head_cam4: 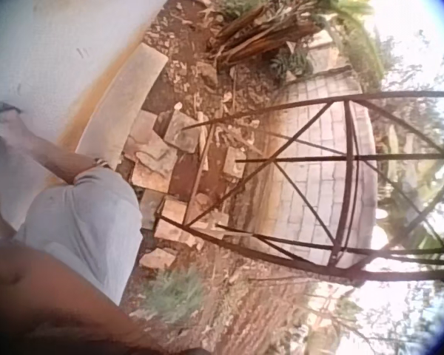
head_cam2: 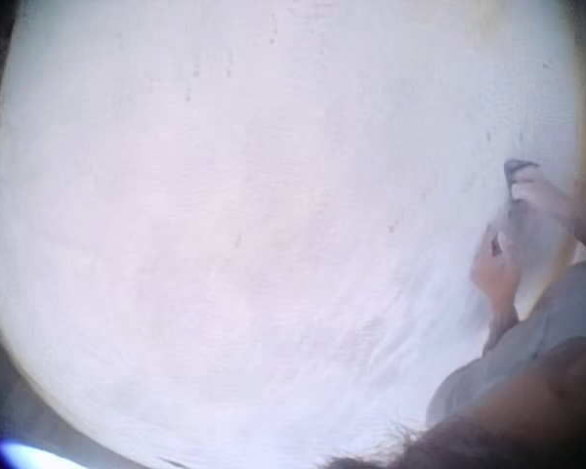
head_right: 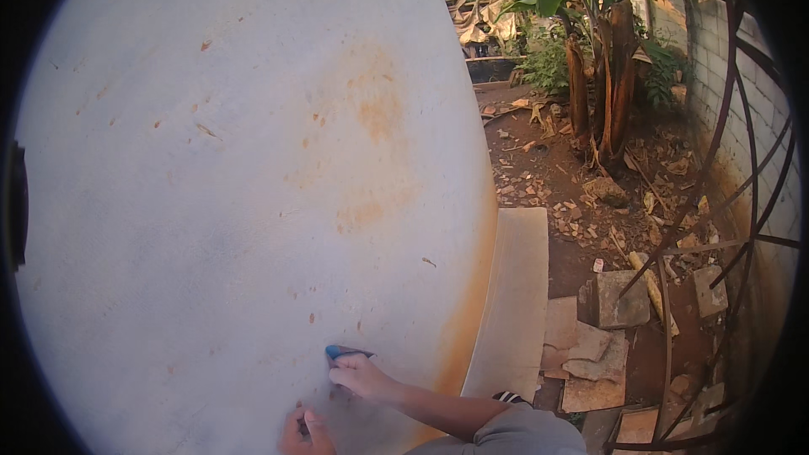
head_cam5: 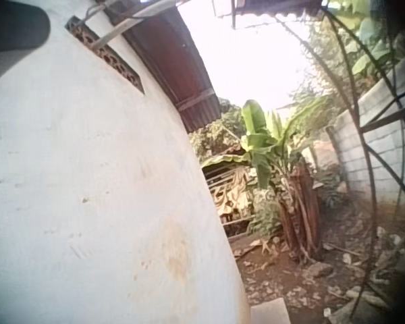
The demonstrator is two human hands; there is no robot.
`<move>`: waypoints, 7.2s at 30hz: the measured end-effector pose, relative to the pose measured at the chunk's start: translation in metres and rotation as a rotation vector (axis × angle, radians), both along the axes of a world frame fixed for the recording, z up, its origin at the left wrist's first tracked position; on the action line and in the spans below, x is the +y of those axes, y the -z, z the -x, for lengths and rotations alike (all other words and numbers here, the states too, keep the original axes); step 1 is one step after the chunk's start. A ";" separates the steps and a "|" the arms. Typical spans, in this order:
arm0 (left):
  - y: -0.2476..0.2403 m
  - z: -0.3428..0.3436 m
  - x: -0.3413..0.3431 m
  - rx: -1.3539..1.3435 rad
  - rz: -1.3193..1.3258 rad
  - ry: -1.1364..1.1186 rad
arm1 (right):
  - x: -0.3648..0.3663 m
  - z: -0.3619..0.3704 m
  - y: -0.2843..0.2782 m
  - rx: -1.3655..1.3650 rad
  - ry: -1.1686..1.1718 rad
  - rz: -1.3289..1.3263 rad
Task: The person sands the surface of a large white cylindrical tank using a piece of sandpaper by hand, moving the paper across different areas of the exterior.
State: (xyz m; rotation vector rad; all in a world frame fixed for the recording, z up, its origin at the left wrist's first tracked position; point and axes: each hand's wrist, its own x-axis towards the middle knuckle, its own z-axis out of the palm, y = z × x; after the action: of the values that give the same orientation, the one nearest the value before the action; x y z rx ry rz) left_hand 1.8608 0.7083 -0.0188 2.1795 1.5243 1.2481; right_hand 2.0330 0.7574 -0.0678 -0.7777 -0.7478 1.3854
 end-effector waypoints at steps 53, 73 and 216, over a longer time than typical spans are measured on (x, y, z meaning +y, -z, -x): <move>0.003 -0.039 0.014 -0.578 0.045 -0.184 | 0.075 -0.127 0.000 -0.661 0.104 -0.532; 0.002 -0.029 0.006 -0.512 0.111 0.005 | 0.044 -0.078 0.035 -0.773 0.213 -0.717; 0.049 0.037 -0.008 -0.552 0.033 -0.017 | 0.023 -0.021 0.001 -0.268 -0.045 -0.171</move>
State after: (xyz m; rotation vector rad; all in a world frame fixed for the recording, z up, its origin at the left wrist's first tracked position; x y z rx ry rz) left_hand 1.8242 0.7001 -0.0677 1.6057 1.3134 1.6368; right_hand 2.0544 0.7804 -0.0692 -0.8233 -1.0843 1.2515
